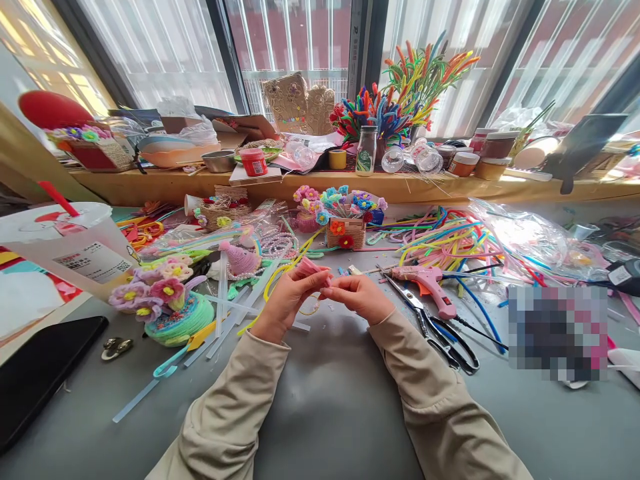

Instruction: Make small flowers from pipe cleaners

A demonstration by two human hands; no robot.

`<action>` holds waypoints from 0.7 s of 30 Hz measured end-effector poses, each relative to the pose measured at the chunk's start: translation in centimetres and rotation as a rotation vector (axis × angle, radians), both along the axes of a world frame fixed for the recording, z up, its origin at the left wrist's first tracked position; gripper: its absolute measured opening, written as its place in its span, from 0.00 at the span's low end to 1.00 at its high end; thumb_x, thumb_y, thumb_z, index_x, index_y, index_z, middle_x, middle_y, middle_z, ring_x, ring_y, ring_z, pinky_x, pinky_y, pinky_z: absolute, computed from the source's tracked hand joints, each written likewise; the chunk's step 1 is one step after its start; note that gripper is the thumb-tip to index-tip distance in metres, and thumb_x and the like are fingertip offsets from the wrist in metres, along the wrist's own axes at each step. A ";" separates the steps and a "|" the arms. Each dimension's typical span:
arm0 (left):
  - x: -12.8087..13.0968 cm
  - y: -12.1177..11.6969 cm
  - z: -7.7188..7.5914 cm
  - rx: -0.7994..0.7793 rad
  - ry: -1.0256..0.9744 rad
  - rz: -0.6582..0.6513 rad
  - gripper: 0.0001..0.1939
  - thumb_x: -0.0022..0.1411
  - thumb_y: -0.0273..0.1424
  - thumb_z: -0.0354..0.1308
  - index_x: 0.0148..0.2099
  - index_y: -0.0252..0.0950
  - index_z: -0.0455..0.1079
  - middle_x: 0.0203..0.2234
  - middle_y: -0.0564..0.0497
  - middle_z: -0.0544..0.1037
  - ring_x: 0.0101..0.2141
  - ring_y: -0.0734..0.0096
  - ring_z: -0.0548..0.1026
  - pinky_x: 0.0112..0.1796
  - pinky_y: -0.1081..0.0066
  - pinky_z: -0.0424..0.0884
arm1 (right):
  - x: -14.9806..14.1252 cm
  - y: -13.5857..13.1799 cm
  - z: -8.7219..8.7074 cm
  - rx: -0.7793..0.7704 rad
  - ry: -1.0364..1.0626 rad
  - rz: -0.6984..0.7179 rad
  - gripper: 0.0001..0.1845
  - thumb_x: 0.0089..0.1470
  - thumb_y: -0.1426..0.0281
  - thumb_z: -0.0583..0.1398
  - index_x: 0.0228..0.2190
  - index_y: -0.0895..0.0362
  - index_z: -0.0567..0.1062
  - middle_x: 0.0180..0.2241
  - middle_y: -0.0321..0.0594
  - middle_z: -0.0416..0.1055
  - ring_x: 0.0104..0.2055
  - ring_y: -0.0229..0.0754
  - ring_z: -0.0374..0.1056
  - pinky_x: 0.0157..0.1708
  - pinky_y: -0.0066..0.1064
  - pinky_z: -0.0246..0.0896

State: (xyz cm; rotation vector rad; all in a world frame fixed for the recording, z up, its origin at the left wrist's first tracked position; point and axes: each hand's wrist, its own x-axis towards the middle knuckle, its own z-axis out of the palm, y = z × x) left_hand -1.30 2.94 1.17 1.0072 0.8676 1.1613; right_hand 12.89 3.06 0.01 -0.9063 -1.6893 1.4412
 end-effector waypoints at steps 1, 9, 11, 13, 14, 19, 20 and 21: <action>0.1 0.0 0.0 0.000 0.019 0.016 0.06 0.41 0.29 0.60 0.26 0.33 0.71 0.18 0.54 0.72 0.22 0.78 0.67 0.26 0.76 0.62 | -0.2 0.0 -0.1 0.065 -0.044 -0.048 0.17 0.42 0.59 0.56 0.24 0.61 0.73 0.13 0.29 0.52 0.17 0.28 0.46 0.17 0.23 0.39; 0.7 0.1 -0.3 0.117 0.273 0.286 0.09 0.37 0.30 0.62 0.24 0.31 0.70 0.18 0.53 0.72 0.24 0.75 0.68 0.29 0.73 0.63 | -1.7 -0.5 -1.1 0.598 -0.587 -0.453 0.09 0.46 0.69 0.54 0.23 0.58 0.72 0.22 0.39 0.67 0.25 0.36 0.59 0.25 0.26 0.49; 0.7 0.1 -0.4 0.141 0.279 0.290 0.09 0.38 0.31 0.61 0.24 0.31 0.69 0.20 0.52 0.72 0.25 0.73 0.68 0.31 0.72 0.63 | -1.8 -0.4 -1.2 0.540 -0.520 -0.439 0.09 0.47 0.68 0.53 0.25 0.58 0.72 0.24 0.40 0.68 0.26 0.36 0.60 0.25 0.26 0.50; 0.7 0.2 -0.4 0.174 0.280 0.281 0.08 0.39 0.31 0.61 0.24 0.32 0.69 0.20 0.52 0.71 0.26 0.73 0.68 0.32 0.73 0.63 | -1.8 -0.3 -1.2 0.423 -0.387 -0.403 0.12 0.46 0.65 0.53 0.26 0.59 0.73 0.24 0.38 0.68 0.25 0.35 0.59 0.25 0.25 0.50; 0.6 0.2 -0.3 0.187 0.277 0.263 0.07 0.40 0.31 0.60 0.23 0.32 0.68 0.20 0.53 0.71 0.25 0.74 0.67 0.31 0.73 0.63 | -1.7 -0.3 -1.1 0.352 -0.310 -0.369 0.13 0.46 0.64 0.54 0.26 0.59 0.73 0.22 0.37 0.67 0.24 0.34 0.58 0.24 0.25 0.50; 0.4 -0.3 0.5 0.160 0.213 0.016 0.06 0.44 0.32 0.57 0.25 0.33 0.66 0.18 0.54 0.67 0.20 0.77 0.63 0.23 0.75 0.59 | -0.4 -0.1 -0.4 -0.153 0.059 0.022 0.18 0.42 0.59 0.56 0.27 0.61 0.73 0.11 0.26 0.47 0.14 0.27 0.41 0.14 0.22 0.37; 0.3 -0.5 0.7 0.161 0.184 -0.043 0.06 0.45 0.32 0.57 0.26 0.34 0.67 0.19 0.54 0.67 0.20 0.77 0.63 0.23 0.75 0.59 | 0.0 -0.1 -0.2 -0.281 0.135 0.111 0.18 0.41 0.58 0.56 0.26 0.62 0.73 0.11 0.25 0.41 0.13 0.26 0.36 0.13 0.21 0.32; 0.3 -0.7 0.9 0.180 0.151 -0.079 0.06 0.45 0.31 0.57 0.27 0.34 0.67 0.21 0.53 0.67 0.22 0.77 0.64 0.24 0.75 0.59 | 0.4 -0.1 0.0 -0.392 0.204 0.200 0.17 0.41 0.59 0.57 0.25 0.62 0.72 0.11 0.24 0.39 0.13 0.26 0.34 0.12 0.21 0.30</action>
